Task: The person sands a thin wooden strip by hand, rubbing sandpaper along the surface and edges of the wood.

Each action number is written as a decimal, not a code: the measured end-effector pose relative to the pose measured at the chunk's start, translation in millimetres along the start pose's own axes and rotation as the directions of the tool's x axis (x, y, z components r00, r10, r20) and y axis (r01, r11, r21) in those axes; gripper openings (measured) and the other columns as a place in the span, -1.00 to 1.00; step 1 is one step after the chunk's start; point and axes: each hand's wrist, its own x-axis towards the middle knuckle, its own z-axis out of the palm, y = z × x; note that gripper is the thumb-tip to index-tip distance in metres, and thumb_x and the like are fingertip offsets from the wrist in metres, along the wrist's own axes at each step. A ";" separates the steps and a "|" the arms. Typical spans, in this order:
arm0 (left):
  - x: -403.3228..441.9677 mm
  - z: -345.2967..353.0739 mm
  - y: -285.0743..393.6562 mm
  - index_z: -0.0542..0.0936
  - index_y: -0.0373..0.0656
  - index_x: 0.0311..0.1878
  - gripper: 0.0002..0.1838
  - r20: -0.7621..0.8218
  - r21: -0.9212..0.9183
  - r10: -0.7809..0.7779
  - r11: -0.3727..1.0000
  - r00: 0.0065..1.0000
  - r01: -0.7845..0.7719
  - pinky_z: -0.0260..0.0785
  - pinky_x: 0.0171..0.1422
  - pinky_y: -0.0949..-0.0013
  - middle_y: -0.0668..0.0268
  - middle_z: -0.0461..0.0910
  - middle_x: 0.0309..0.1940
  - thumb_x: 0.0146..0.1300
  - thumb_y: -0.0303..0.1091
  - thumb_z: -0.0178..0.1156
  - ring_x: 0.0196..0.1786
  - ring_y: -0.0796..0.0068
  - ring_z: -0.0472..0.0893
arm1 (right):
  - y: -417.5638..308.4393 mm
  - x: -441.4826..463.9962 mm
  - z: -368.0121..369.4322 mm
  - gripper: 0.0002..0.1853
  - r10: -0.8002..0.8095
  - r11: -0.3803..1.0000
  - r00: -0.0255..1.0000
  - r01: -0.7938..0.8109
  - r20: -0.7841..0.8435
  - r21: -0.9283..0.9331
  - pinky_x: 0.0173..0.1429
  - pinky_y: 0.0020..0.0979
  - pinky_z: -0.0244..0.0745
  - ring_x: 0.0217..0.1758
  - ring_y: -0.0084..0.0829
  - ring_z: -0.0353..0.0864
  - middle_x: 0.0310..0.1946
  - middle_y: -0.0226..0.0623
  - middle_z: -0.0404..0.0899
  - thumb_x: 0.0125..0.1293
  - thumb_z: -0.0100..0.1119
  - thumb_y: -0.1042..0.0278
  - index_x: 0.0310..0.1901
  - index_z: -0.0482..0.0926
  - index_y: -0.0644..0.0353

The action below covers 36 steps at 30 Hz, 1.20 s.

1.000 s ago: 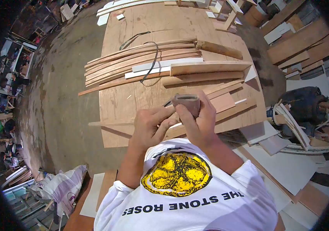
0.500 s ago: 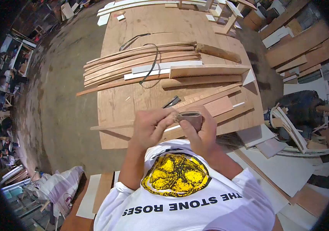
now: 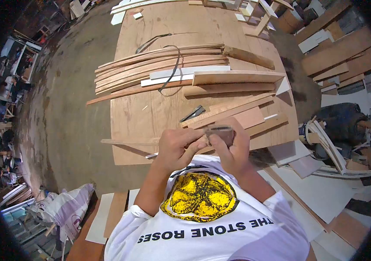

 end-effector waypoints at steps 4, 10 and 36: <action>2.1 -4.5 -5.4 0.85 -0.19 0.04 -0.71 0.014 0.009 -0.022 1.000 1.000 0.022 0.53 -0.32 0.17 0.13 0.78 -0.40 0.46 -0.18 0.40 -0.39 0.11 0.77 | -3.4 5.1 5.5 -0.76 0.005 0.996 1.000 -0.005 -0.002 -0.091 0.03 -0.28 0.64 -0.10 -0.32 0.75 -0.12 -0.19 0.72 0.48 0.43 0.38 0.08 0.67 0.23; 6.6 8.8 -8.6 0.86 -0.19 0.00 -0.72 -0.105 -0.087 0.026 0.996 0.994 -0.036 0.49 -0.35 0.16 0.12 0.73 -0.46 0.46 -0.18 0.40 -0.43 0.09 0.73 | 2.7 -1.3 -4.3 -0.82 -0.045 0.989 0.999 0.048 0.024 -0.139 -0.03 -0.37 0.60 -0.19 -0.51 0.66 -0.16 -0.24 0.72 0.50 0.39 0.45 0.03 0.66 0.31; 26.8 6.5 16.7 0.84 -0.15 0.05 -0.73 -0.044 0.035 0.044 0.998 0.998 -0.043 0.51 -0.34 0.17 0.13 0.73 -0.41 0.50 -0.19 0.35 -0.43 0.07 0.72 | -20.6 10.6 -14.9 -0.74 -0.129 0.990 0.988 0.123 -0.084 -0.067 -0.03 -0.23 0.65 -0.12 -0.18 0.78 -0.14 -0.12 0.72 0.47 0.49 0.29 0.05 0.71 0.22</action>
